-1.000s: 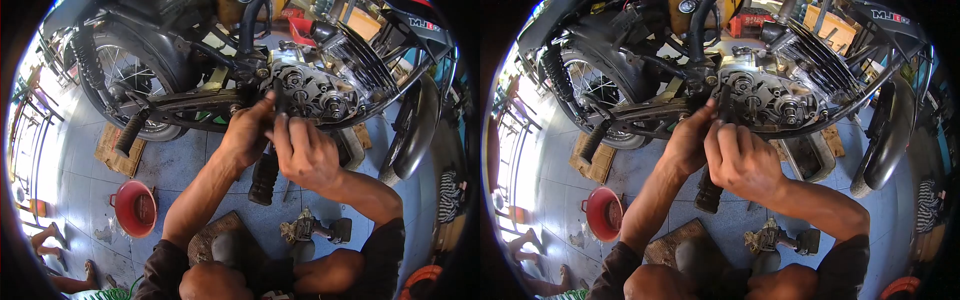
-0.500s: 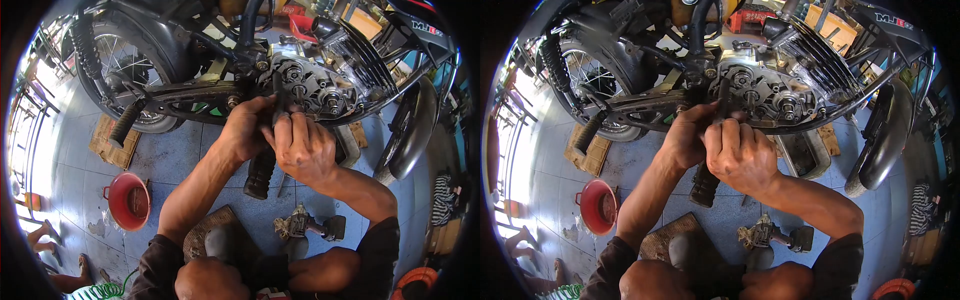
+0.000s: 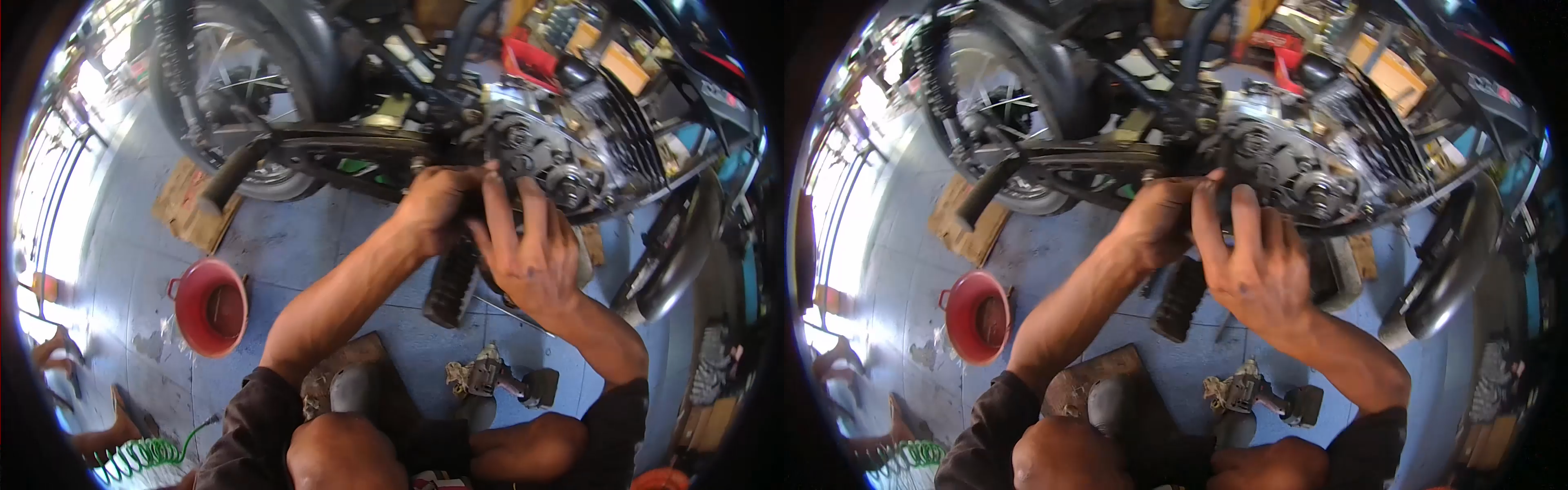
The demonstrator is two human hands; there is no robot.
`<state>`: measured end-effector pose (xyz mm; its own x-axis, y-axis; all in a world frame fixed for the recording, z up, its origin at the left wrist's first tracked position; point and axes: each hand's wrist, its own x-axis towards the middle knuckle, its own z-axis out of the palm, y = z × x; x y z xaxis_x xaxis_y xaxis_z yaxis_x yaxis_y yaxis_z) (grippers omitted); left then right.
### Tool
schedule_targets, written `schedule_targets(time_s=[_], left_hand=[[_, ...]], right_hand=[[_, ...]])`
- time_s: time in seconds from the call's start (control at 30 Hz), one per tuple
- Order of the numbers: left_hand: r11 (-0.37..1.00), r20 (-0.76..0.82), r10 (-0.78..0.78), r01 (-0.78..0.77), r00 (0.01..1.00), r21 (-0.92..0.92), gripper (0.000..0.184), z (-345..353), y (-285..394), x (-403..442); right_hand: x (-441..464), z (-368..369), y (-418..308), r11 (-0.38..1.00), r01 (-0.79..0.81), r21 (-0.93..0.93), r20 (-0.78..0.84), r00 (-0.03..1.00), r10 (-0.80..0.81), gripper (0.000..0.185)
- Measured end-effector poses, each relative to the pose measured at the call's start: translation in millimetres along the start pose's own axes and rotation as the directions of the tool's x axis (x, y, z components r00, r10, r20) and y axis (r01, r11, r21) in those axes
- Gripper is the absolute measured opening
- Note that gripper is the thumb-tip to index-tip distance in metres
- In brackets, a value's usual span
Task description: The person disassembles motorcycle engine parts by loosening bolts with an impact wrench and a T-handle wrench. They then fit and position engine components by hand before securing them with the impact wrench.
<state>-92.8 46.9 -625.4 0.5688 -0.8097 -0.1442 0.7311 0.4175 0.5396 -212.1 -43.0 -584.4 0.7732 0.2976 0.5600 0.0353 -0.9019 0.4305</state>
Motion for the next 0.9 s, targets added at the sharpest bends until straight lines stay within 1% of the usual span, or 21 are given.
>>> schedule_targets(time_s=[0.03,0.07,0.1,0.13,0.17,0.2,0.23,0.27,0.33,0.37,0.4,0.43,0.47,0.5,0.53,0.57,0.67,0.7,0.73,0.8,0.9], left_hand=[[0.999,-0.038,0.030,-0.029,0.999,0.027,0.010,-1.5,-3.2,2.3],[0.996,-0.030,0.022,-0.019,0.999,0.088,0.014,2.3,-1.0,0.1],[0.980,-0.037,-0.001,0.008,0.999,0.201,0.020,-3.0,-1.7,0.9],[0.968,0.042,0.166,-0.171,0.985,0.182,0.025,-3.6,-11.0,7.7],[0.900,0.031,0.206,-0.202,0.978,0.385,0.031,-5.0,-11.5,8.0],[0.940,-0.052,0.164,-0.140,0.985,0.311,0.034,5.1,-9.3,0.7],[0.975,-0.057,0.005,0.008,0.998,0.222,0.029,7.8,-0.6,-7.2],[0.995,0.033,-0.060,0.057,0.998,0.082,0.024,1.6,-6.5,0.6],[0.996,0.087,0.093,-0.092,0.992,-0.017,0.021,-19.7,-29.6,32.7],[0.994,0.057,0.112,-0.111,0.992,-0.011,0.021,-23.5,-24.0,27.2],[0.990,-0.036,0.132,-0.131,0.991,0.048,0.023,-17.4,-20.6,21.6],[0.985,-0.124,0.151,-0.139,0.981,0.104,0.028,-11.4,-19.2,19.3],[0.986,-0.142,0.150,-0.137,0.978,0.099,0.028,-9.9,-18.7,18.2],[0.977,-0.060,0.170,-0.160,0.984,0.144,0.034,-9.5,-14.0,14.1],[0.967,0.011,0.175,-0.174,0.984,0.188,0.041,-11.1,-11.1,11.5],[0.970,-0.033,0.160,-0.151,0.987,0.193,0.041,-8.8,-11.3,6.7],[0.913,-0.089,0.361,-0.333,0.928,0.235,0.024,4.1,-17.9,10.3],[0.934,-0.109,0.295,-0.262,0.949,0.243,0.024,-2.8,-17.9,17.0],[0.983,0.027,0.146,-0.148,0.989,0.106,0.028,-9.9,-21.6,29.3],[0.997,0.134,-0.067,0.069,0.989,-0.017,0.033,-29.2,-40.1,34.0],[0.997,0.142,-0.017,0.006,0.990,0.072,0.021,-33.2,-26.8,7.2]], right_hand=[[-1.0,-4.0,2.1,0.995,0.101,0.020,0.049,0.994,-0.101,0.043],[-0.3,-1.2,0.0,0.986,0.167,-0.025,-0.025,0.986,-0.167,0.032],[-5.0,6.7,-4.0,0.991,0.132,-0.030,-0.045,0.990,-0.133,0.030],[-3.3,-0.8,-4.4,0.987,0.153,-0.056,0.008,0.988,-0.153,0.027],[-6.6,4.0,-3.7,0.991,0.102,-0.083,-0.027,0.994,-0.104,0.024],[-13.3,3.9,-6.5,0.992,0.003,-0.122,0.051,0.999,0.004,0.024],[-23.9,15.5,1.5,0.975,0.050,-0.217,0.021,0.999,-0.047,0.027],[-34.4,29.8,11.0,0.972,0.031,-0.231,0.010,1.000,-0.029,0.030],[-43.7,44.8,17.9,0.979,-0.030,-0.204,0.034,0.999,0.037,0.036],[-42.4,45.4,15.1,0.983,-0.074,-0.166,0.069,0.994,0.086,0.040],[-40.7,46.5,12.0,0.984,-0.121,-0.131,0.105,0.985,0.135,0.044],[-21.5,27.6,3.9,0.995,-0.005,-0.102,0.070,0.997,0.012,0.046],[-12.9,18.4,-2.1,0.991,0.109,-0.075,0.037,0.994,-0.107,0.047],[-26.1,27.1,-1.5,0.993,0.066,-0.094,0.124,0.991,-0.054,0.047],[-29.1,36.6,3.6,0.996,0.063,-0.066,0.132,0.990,-0.054,0.047],[-30.2,38.1,7.9,0.998,0.068,-0.012,0.096,0.993,-0.066,0.048],[-18.9,23.4,9.1,0.999,0.049,0.021,0.206,0.977,-0.052,0.041],[0.3,21.7,9.1,0.993,0.104,-0.055,0.028,0.994,-0.102,0.033],[4.5,18.3,13.4,0.992,0.119,-0.045,0.006,0.993,-0.119,0.033],[4.3,20.2,15.7,0.995,0.094,0.032,-0.027,0.995,-0.093,0.032],[-4.3,23.1,16.2,0.996,0.048,0.075,-0.058,0.997,-0.043,0.032]])
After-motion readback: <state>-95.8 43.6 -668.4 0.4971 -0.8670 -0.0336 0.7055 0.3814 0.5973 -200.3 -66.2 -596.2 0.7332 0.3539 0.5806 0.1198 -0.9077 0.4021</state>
